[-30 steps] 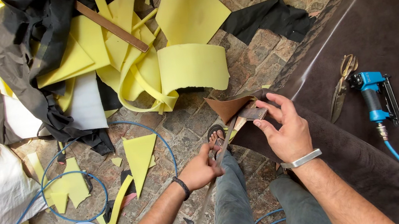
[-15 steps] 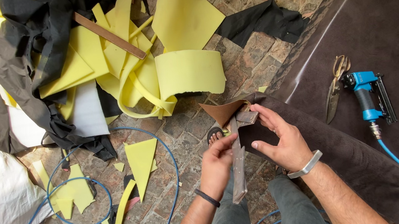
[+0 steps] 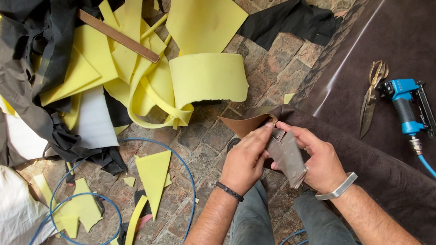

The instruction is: The person is reupholstering a piece of furniture by attaching brown fabric to a wooden frame. They use a pneumatic staple gun to secure the fabric and scissors to trim excess material along the edges.

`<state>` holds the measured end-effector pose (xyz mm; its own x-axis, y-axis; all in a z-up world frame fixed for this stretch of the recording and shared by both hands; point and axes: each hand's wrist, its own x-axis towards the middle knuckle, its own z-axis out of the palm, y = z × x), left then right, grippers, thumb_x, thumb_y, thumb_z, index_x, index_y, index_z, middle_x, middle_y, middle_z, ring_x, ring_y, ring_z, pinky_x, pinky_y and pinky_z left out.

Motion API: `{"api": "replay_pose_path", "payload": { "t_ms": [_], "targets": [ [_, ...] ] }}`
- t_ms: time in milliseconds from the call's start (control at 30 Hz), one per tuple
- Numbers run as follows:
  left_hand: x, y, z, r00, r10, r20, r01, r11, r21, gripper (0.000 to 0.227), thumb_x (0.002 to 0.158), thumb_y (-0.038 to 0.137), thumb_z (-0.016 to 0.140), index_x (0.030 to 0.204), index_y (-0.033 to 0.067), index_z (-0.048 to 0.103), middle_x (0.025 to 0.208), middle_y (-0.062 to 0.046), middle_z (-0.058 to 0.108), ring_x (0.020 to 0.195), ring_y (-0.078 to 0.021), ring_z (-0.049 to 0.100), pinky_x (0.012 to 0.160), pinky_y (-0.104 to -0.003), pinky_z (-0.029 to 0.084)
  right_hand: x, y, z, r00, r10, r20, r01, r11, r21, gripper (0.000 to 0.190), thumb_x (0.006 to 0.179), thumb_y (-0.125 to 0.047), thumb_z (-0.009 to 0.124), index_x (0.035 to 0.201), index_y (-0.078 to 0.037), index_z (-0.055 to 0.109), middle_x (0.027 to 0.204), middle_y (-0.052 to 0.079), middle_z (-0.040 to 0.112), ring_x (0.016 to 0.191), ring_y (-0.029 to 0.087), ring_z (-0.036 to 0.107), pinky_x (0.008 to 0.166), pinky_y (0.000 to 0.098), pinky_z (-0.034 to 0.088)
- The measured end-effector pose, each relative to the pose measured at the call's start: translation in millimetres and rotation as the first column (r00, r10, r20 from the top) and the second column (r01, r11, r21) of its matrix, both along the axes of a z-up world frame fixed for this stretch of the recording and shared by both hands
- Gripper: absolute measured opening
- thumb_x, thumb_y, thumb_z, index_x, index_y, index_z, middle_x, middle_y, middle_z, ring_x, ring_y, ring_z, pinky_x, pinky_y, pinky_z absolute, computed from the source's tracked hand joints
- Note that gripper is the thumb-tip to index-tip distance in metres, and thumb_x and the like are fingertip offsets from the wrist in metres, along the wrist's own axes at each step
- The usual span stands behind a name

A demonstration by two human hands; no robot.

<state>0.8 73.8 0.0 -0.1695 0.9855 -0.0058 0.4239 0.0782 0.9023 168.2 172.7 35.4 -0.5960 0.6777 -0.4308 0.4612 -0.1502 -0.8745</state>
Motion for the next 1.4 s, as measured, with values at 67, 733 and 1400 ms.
{"api": "replay_pose_path", "payload": {
  "t_ms": [67, 733, 1400],
  "targets": [
    [-2.4, 6.3, -6.3, 0.998, -0.054, 0.045, 0.055, 0.998, -0.032, 0.065, 0.086, -0.002, 0.065, 0.148, 0.0106, 0.051, 0.145, -0.014, 0.060, 0.139, -0.0322, 0.057, 0.113, -0.039, 0.050, 1.8, -0.5, -1.9, 0.976, -0.017, 0.217, 0.035, 0.996, -0.079, 0.083, 0.069, -0.014, 0.090, 0.145, -0.018, 0.057, 0.130, 0.007, 0.075, 0.118, 0.019, 0.070, 0.102, 0.0321, 0.057],
    [-20.1, 35.8, -26.3, 0.936, -0.164, 0.310, 0.204, 0.974, -0.099, 0.044, 0.089, 0.022, 0.077, 0.132, 0.0165, 0.066, 0.135, -0.009, 0.067, 0.130, -0.0272, 0.064, 0.109, -0.038, 0.053, 3.7, -46.1, -29.4, 0.947, -0.264, 0.182, 0.241, 0.961, 0.138, 0.052, 0.081, -0.013, 0.080, 0.130, -0.007, 0.061, 0.122, 0.009, 0.067, 0.106, 0.020, 0.069, 0.084, 0.0321, 0.059],
    [-37.7, 36.6, -41.5, 0.990, 0.055, -0.128, -0.098, 0.929, -0.357, 0.055, 0.075, 0.015, 0.075, 0.129, 0.0112, 0.062, 0.120, -0.015, 0.069, 0.118, -0.0358, 0.062, 0.107, -0.044, 0.043, 292.8, -219.4, -116.7, 0.749, 0.032, 0.662, 0.301, 0.873, -0.384, 0.079, 0.081, -0.050, 0.071, 0.146, -0.010, 0.049, 0.145, 0.017, 0.055, 0.138, 0.029, 0.052, 0.116, 0.0453, 0.039]
  ]
}}
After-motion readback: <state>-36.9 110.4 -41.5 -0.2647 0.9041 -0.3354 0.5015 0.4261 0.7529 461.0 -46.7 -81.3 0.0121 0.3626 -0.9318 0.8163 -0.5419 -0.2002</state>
